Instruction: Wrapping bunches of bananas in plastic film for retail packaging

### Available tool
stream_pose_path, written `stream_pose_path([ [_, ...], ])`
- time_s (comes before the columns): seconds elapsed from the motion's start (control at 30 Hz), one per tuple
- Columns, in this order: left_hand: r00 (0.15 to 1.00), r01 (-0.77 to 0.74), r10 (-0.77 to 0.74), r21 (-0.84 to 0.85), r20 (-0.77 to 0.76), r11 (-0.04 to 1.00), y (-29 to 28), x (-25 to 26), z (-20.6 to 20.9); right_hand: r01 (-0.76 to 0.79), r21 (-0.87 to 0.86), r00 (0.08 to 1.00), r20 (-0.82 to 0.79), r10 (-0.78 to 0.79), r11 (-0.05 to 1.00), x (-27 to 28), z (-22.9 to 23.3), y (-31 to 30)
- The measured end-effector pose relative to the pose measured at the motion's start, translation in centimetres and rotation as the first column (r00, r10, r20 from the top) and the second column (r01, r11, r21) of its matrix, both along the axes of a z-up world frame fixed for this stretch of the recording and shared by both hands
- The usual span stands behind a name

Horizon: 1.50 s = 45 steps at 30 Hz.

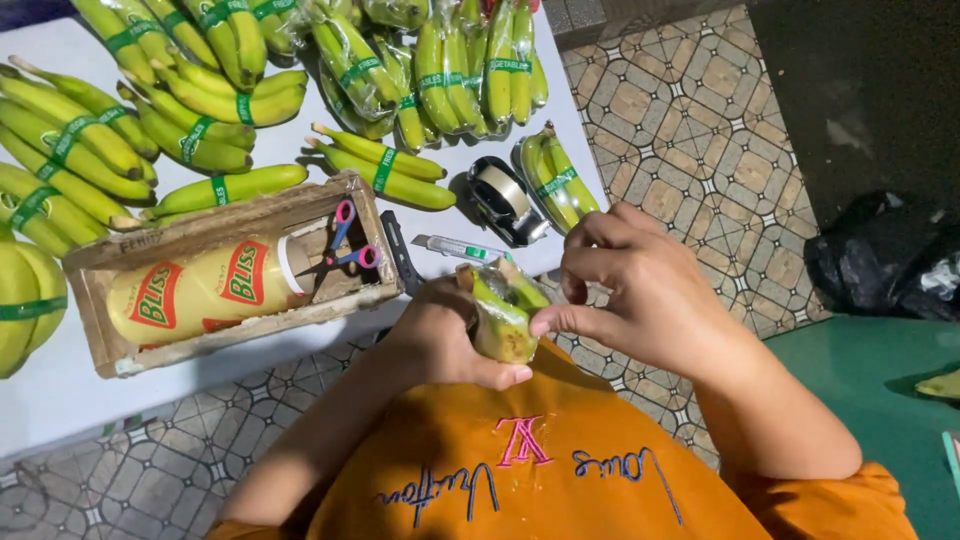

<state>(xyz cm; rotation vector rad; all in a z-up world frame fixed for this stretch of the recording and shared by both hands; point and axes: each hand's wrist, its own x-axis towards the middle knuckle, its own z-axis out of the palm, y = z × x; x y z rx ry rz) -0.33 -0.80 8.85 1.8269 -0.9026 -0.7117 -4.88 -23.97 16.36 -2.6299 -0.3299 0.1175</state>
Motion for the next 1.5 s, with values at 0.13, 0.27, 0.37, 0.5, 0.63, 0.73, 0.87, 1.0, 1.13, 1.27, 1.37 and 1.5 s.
stream_pose_path([
  [0.13, 0.992, 0.051, -0.062, -0.097, -0.108, 0.994, -0.3, 0.3, 1.8, -0.235, -0.039, 0.961, -0.158, 0.226, 0.971, 0.6, 1.5, -0.9],
  [0.27, 0.982, 0.179, -0.187, -0.169, -0.031, 0.969, -0.2, 0.1, 1.0, -0.405, -0.136, 0.906, -0.191, 0.377, 0.904, 1.0, 2.5, -1.2],
  [0.37, 0.951, 0.134, -0.17, -0.151, -0.26, 0.979, -0.6, -0.1, 2.4, -0.414, -0.212, 0.897, -0.256, 0.359, 0.885, 1.5, 2.6, -0.5],
  [0.5, 0.944, 0.172, -0.226, -0.228, -0.24, 0.959, -0.3, -0.6, 1.1, -0.447, -0.213, 0.88, -0.277, 0.385, 0.869, 1.7, 2.4, -0.3],
  [0.63, 0.963, 0.245, -0.248, -0.048, -0.108, 0.968, -0.4, -0.8, 1.3, -0.474, -0.103, 0.844, -0.335, 0.418, 0.875, 3.1, 0.6, -0.7],
  [0.73, 0.948, 0.186, -0.221, -0.165, -0.229, 0.969, -0.9, -1.4, 1.0, -0.532, 0.18, 0.706, -0.445, 0.551, 0.827, 4.2, -2.2, -1.6],
  [0.87, 0.944, 0.209, -0.263, -0.253, -0.2, 0.945, -0.3, -2.0, -1.5, -0.427, 0.551, 0.517, -0.502, 0.693, 0.717, 5.4, -7.0, -2.3],
  [1.0, 0.93, 0.206, -0.273, -0.266, -0.245, 0.942, 0.6, -1.9, -1.1, -0.404, 0.617, 0.502, -0.468, 0.727, 0.676, 4.5, -8.2, -2.5],
  [1.13, 0.866, 0.285, -0.353, -0.23, -0.354, 0.931, 0.4, -1.6, -0.4, -0.285, 0.67, 0.512, -0.498, 0.7, 0.685, 4.3, -8.5, -2.8],
  [1.27, 0.836, 0.337, -0.371, -0.156, -0.405, 0.928, 0.4, -1.4, -0.4, -0.195, 0.667, 0.533, -0.543, 0.649, 0.719, 3.6, -11.3, -4.3],
  [1.37, 0.845, 0.342, -0.38, -0.167, -0.376, 0.925, 0.4, -1.1, -0.8, -0.138, 0.726, 0.519, -0.526, 0.674, 0.673, 3.5, -12.6, -4.6],
  [1.5, 0.842, 0.349, -0.346, -0.073, -0.413, 0.934, 0.5, -1.0, -0.3, -0.179, 0.783, 0.522, -0.438, 0.732, 0.596, 4.0, -13.7, -4.4],
])
